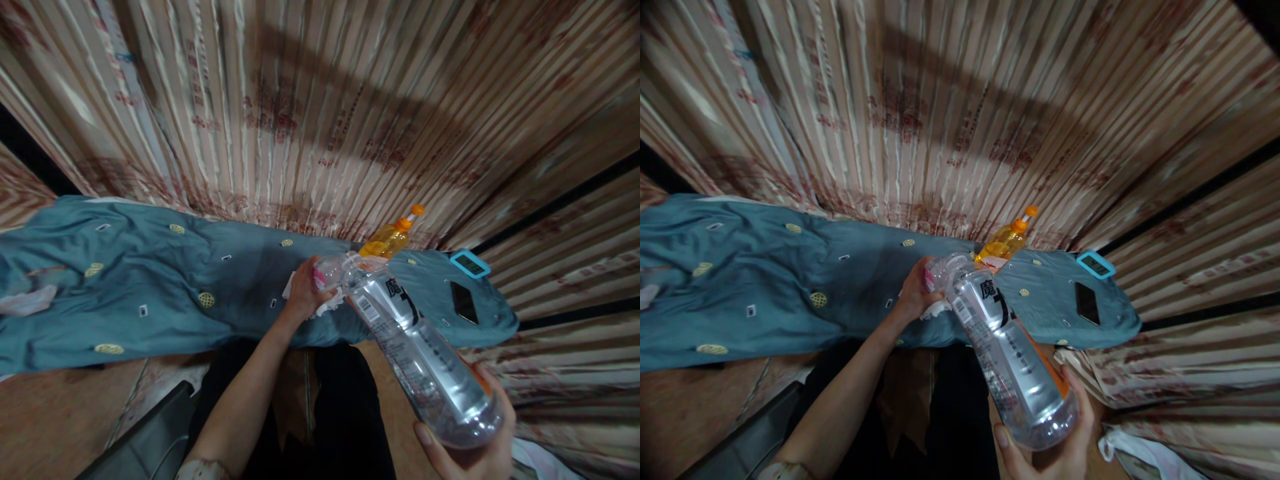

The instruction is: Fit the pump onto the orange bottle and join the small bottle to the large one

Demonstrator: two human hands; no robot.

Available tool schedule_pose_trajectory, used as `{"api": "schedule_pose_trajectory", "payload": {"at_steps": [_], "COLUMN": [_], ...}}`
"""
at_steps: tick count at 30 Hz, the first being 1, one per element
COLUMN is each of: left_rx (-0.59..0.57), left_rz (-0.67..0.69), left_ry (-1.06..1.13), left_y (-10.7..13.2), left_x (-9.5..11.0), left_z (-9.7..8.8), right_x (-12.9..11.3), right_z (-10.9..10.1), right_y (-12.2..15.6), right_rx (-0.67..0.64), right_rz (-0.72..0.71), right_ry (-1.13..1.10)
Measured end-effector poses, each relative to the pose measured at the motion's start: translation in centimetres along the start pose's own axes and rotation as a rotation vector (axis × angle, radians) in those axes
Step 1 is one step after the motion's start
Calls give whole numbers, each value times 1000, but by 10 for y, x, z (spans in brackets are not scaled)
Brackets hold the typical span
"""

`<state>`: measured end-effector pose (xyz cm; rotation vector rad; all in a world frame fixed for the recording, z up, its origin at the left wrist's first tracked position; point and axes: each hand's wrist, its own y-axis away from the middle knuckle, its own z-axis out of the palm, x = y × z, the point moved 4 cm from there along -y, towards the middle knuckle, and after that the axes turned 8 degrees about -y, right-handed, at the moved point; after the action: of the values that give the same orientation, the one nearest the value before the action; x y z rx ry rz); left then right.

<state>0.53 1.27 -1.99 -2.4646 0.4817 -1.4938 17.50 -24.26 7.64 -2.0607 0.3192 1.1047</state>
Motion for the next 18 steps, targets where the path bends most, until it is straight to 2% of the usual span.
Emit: {"api": "schedule_pose_trajectory", "payload": {"at_steps": [6, 10, 14, 18], "left_rx": [26, 15, 18, 20], "left_rz": [-6, -10, -3, -5], "left_ry": [-1, -2, 11, -6], "left_y": [0, 1, 1, 0], "left_x": [-1, -2, -3, -2], "left_z": [1, 1, 2, 1], "right_x": [6, 8, 4, -1], "right_z": [-3, -4, -3, 0], "right_y": [0, 0, 0, 0], "right_rx": [-11, -47, 6, 18], "right_rz": [-10, -81, 38, 58], "right_ry": [13, 48, 8, 9]}}
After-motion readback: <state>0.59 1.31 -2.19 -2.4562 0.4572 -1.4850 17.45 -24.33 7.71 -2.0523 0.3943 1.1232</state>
